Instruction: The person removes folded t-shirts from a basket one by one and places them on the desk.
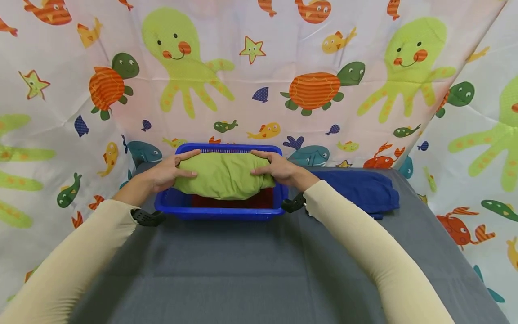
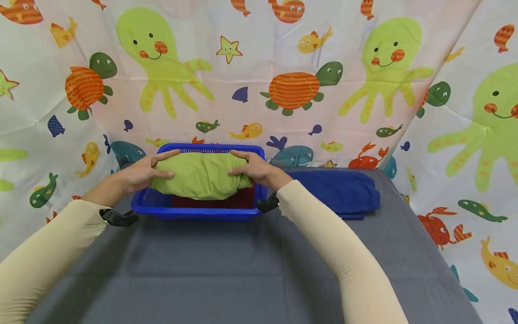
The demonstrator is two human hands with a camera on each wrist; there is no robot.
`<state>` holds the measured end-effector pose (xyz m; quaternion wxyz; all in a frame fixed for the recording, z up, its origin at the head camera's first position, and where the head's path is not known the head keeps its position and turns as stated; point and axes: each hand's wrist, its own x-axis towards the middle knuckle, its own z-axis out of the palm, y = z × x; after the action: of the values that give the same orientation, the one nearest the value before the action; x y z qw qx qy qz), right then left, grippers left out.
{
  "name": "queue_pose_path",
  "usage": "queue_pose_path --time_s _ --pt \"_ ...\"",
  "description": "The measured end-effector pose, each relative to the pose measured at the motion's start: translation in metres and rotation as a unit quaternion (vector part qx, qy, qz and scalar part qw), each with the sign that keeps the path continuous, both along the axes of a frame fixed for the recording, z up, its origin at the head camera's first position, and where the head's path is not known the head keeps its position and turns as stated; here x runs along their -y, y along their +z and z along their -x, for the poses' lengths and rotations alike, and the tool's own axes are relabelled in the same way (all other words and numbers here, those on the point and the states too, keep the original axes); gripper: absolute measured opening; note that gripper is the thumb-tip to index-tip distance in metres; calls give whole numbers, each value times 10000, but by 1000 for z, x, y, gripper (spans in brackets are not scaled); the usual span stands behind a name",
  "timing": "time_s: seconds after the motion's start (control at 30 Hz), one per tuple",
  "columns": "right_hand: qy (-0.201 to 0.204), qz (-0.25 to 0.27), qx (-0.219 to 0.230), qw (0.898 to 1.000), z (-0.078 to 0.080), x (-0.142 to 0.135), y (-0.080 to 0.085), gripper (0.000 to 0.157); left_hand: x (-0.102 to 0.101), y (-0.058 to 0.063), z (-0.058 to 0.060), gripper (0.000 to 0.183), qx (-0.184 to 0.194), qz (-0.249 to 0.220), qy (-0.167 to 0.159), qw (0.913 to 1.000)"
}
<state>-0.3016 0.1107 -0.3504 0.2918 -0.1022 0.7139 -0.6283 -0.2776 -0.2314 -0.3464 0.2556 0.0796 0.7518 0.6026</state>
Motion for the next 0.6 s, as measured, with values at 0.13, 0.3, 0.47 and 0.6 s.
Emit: queue_pose_path --time_s 0.13,0.3,0.47,0.6 --pt "-41 125 -66 9999 1 -4 11 78 -2 7 2 83 -90 -108 49 9999" --pt "-68 180 -78 9998 1 -9 21 78 -6 15 3 84 -212 -235 -49 9995" --pt "-21 283 -213 9994 0 -12 28 79 -8 26 -1 84 -274 -296 -85 9992" --pt "93 427 -352 9984 -1 -18 35 78 -12 33 -4 83 -365 -353 -175 9986"
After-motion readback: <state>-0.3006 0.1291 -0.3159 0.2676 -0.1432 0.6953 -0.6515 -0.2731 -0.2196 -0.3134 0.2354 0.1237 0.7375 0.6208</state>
